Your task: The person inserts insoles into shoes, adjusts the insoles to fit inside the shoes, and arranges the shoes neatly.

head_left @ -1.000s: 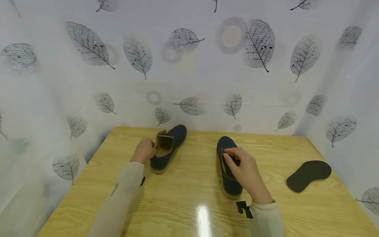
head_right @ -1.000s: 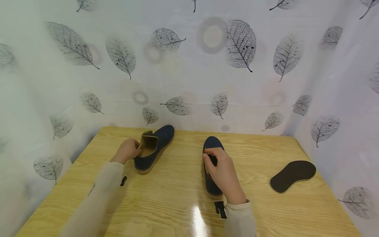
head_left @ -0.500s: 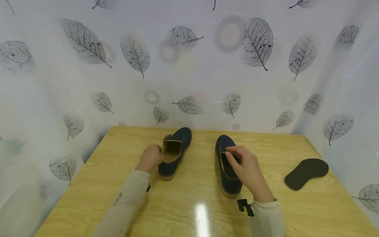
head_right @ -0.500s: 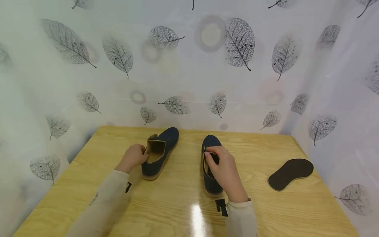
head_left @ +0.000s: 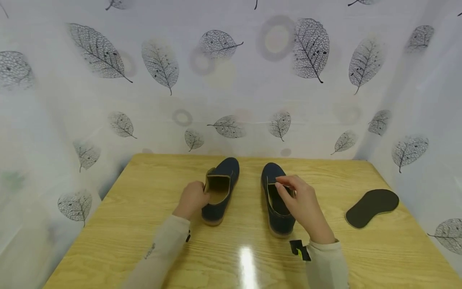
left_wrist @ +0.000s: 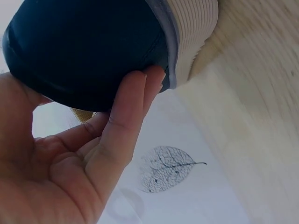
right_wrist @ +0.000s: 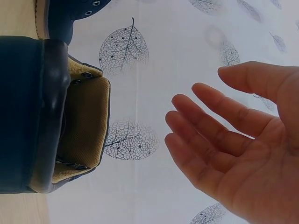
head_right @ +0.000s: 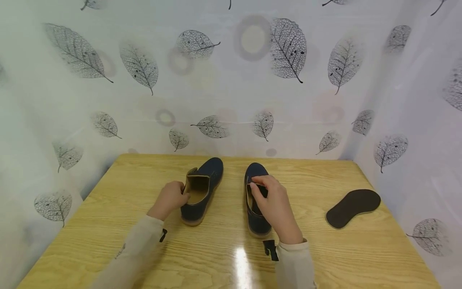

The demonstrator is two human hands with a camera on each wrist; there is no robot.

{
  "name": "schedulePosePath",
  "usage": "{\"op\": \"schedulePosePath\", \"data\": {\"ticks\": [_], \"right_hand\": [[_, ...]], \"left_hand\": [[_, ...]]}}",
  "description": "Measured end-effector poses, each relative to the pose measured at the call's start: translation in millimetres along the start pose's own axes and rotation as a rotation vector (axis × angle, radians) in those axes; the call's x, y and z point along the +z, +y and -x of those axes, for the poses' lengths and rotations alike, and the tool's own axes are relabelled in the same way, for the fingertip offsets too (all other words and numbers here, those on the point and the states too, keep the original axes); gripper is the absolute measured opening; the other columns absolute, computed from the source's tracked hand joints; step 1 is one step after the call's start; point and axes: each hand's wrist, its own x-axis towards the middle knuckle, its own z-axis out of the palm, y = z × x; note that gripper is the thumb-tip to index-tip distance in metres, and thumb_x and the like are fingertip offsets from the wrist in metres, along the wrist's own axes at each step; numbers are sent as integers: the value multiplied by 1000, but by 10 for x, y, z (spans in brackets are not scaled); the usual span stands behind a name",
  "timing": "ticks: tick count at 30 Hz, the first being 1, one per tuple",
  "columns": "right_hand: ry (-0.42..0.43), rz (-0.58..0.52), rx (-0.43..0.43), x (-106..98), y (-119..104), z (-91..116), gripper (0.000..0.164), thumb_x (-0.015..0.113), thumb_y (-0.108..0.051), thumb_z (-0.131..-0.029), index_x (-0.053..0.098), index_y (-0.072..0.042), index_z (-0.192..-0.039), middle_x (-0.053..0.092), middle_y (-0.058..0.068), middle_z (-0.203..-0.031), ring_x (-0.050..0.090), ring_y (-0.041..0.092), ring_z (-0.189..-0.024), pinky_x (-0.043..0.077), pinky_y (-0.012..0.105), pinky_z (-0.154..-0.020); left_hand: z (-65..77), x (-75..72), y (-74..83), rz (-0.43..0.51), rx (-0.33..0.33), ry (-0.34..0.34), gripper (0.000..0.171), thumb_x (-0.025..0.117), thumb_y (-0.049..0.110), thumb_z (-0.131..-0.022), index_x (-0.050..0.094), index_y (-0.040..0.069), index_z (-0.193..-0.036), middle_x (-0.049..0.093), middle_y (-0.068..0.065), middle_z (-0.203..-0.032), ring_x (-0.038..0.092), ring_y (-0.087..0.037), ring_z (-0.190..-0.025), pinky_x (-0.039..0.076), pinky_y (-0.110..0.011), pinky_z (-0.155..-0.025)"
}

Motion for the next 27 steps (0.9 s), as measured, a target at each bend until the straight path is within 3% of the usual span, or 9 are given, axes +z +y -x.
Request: {"op": "schedulePosePath", "data": {"ticks": [8, 17, 27], "right_hand": [[13, -4, 4, -40, -21, 2, 21, 60, -11, -96, 67, 0, -112, 65, 15, -109, 61, 31, -102, 49, 50, -85], [6, -6, 12, -69, 47, 6, 22, 60, -9, -95, 66, 2, -113, 64, 16, -110, 60, 33, -102, 48, 51, -89], [35, 17, 11, -136, 79, 16, 23, 59, -11, -96, 65, 2, -114, 65, 16, -109, 60, 31, -102, 48, 50, -88]], "left_hand": [[84, 86, 99, 33, 18, 20, 18, 61, 7, -81, 53, 6, -65, 52, -4, -62, 48, -19, -54, 40, -29, -48], [118, 160, 213, 64, -14, 2, 11, 59, 7, -81, 57, 3, -72, 54, -6, -66, 49, -20, -57, 41, -30, -49], [167, 251, 307, 79, 16, 3, 11, 62, 7, -81, 58, -1, -75, 53, -7, -68, 49, -20, -57, 41, -29, -48]]}}
